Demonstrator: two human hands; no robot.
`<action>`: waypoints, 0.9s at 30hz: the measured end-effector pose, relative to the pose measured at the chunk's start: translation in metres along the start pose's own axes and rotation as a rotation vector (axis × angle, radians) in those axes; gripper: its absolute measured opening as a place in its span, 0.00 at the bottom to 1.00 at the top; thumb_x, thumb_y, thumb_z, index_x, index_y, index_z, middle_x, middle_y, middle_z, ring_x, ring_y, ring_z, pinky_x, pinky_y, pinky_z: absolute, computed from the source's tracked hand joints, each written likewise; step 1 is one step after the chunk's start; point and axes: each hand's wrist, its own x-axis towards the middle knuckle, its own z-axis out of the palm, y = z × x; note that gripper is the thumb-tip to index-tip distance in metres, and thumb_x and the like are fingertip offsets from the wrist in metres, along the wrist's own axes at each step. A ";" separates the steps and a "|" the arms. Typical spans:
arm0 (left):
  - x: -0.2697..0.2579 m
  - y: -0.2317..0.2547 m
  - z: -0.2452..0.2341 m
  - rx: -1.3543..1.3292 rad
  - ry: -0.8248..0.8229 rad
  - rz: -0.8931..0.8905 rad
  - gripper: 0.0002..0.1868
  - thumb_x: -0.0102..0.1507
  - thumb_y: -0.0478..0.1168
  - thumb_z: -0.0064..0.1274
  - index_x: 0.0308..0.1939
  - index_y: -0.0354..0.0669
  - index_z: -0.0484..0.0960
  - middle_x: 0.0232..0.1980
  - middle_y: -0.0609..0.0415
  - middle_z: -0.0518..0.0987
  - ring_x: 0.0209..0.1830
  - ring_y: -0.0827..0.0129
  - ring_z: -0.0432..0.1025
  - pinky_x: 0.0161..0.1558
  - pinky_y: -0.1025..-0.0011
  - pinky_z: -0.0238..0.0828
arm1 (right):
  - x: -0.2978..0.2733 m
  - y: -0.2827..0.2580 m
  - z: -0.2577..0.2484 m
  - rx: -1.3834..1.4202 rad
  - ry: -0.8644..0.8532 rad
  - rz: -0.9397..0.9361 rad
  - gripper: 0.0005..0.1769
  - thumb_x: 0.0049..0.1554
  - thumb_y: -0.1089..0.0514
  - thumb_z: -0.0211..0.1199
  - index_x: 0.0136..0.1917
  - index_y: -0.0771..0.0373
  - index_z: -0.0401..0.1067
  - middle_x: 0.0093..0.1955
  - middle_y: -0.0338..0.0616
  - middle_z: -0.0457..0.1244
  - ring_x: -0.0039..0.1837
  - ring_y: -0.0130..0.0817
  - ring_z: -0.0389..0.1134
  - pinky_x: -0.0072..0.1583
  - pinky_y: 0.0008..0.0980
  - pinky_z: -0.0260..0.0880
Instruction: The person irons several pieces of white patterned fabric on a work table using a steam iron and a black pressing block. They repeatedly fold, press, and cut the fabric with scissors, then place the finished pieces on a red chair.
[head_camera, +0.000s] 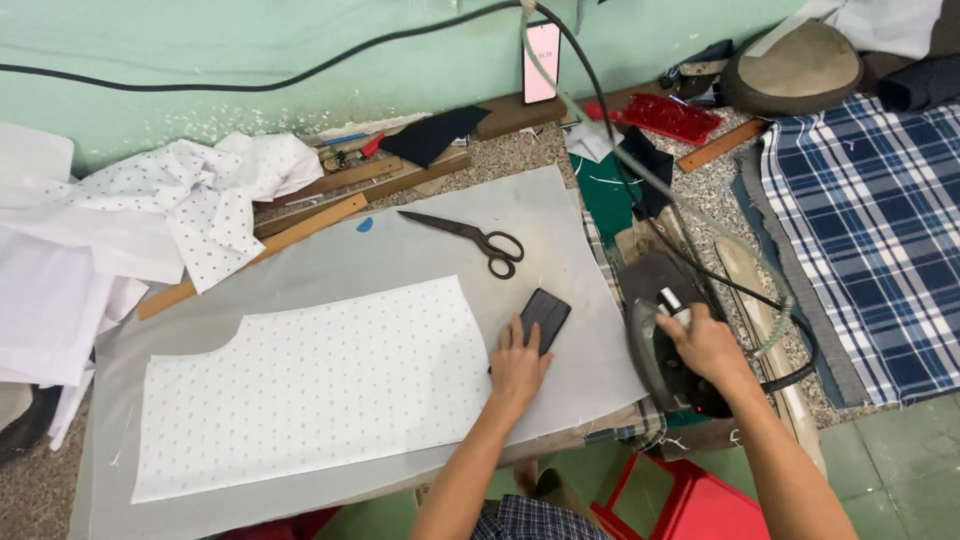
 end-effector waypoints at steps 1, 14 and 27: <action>0.003 0.008 -0.010 0.002 0.009 -0.006 0.31 0.65 0.49 0.58 0.69 0.36 0.75 0.73 0.25 0.66 0.72 0.38 0.63 0.64 0.45 0.66 | 0.029 0.023 0.008 -0.002 0.002 -0.010 0.46 0.61 0.27 0.50 0.72 0.69 0.63 0.61 0.78 0.67 0.65 0.70 0.69 0.64 0.60 0.69; -0.182 -0.174 -0.053 0.016 0.535 -0.010 0.19 0.70 0.41 0.50 0.62 0.37 0.79 0.70 0.40 0.73 0.71 0.49 0.67 0.75 0.46 0.53 | 0.101 0.121 0.105 -0.532 0.432 -0.122 0.64 0.43 0.30 0.60 0.85 0.62 0.49 0.81 0.67 0.52 0.73 0.64 0.60 0.72 0.56 0.58; -0.352 -0.383 -0.108 0.315 0.579 -0.153 0.07 0.66 0.38 0.53 0.37 0.38 0.82 0.59 0.37 0.76 0.62 0.45 0.71 0.70 0.46 0.62 | -0.050 -0.057 0.285 -0.317 0.460 -1.284 0.24 0.53 0.47 0.66 0.62 0.52 0.72 0.67 0.44 0.66 0.67 0.45 0.67 0.64 0.45 0.69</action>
